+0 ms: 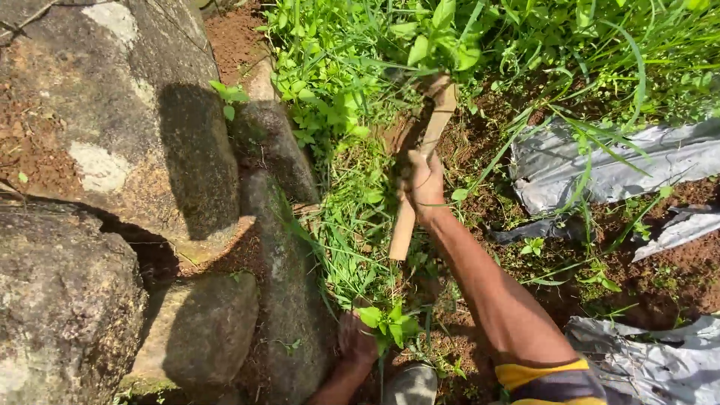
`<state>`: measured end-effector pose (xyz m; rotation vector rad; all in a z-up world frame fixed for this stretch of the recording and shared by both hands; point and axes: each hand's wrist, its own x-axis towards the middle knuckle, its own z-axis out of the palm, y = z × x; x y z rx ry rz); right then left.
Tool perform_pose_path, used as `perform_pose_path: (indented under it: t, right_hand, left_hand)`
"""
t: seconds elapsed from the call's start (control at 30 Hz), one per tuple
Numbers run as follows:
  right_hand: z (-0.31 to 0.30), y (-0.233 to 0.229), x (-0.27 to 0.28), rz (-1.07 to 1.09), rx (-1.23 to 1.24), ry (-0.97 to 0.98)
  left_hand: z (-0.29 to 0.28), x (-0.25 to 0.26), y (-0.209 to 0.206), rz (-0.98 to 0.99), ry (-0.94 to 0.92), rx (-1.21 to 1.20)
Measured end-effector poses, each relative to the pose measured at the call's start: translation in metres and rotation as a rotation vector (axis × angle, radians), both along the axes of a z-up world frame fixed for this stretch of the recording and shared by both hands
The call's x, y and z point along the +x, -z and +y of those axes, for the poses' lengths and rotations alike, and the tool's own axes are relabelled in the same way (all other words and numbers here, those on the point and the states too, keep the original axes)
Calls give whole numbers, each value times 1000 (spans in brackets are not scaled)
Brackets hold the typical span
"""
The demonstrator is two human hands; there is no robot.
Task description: Weeding a mulched garden bed using a hand sickle and pulling weeds by hand
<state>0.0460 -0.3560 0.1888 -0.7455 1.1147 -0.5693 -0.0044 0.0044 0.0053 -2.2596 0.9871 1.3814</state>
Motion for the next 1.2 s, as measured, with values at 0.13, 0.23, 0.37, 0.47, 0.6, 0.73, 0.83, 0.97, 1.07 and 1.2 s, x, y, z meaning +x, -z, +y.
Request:
perform_pose_path:
  t: [0.13,0.23,0.37,0.47,0.6,0.73,0.83,0.97,1.07,1.2]
  right_hand:
    - [-4,21,-19,-42,152,-355]
    - [-1,6,-36,18,201,-465]
    - [-27,-7,13,-101,-41,-24]
    - [-7,78,-14,-12,303,-512]
    - [7,45,-39,-133,153,-577]
    - [-11,3,18,15,122,-236]
    - [20,0,11,377,97,-385]
    - [56,-12,-90,297,189,-476]
    - [35,-85,-104,369,212,-499]
    - [4,-11,-76,270,97,-223]
  left_hand:
    - [-15,17,-10,13,101,104]
    - [-18,8,-26,68,134,208]
    - [-26,10,-39,78,240,321]
    - [-23,10,-26,94,-39,164]
    - [-17,5,-43,131,-113,205]
    - [-31,23,-47,95,-33,266]
    - [-29,11,-44,114,87,286]
    - [-24,9,-39,135,80,270]
    - [-30,9,-36,129,90,246]
    - [-24,6,-35,115,125,239]
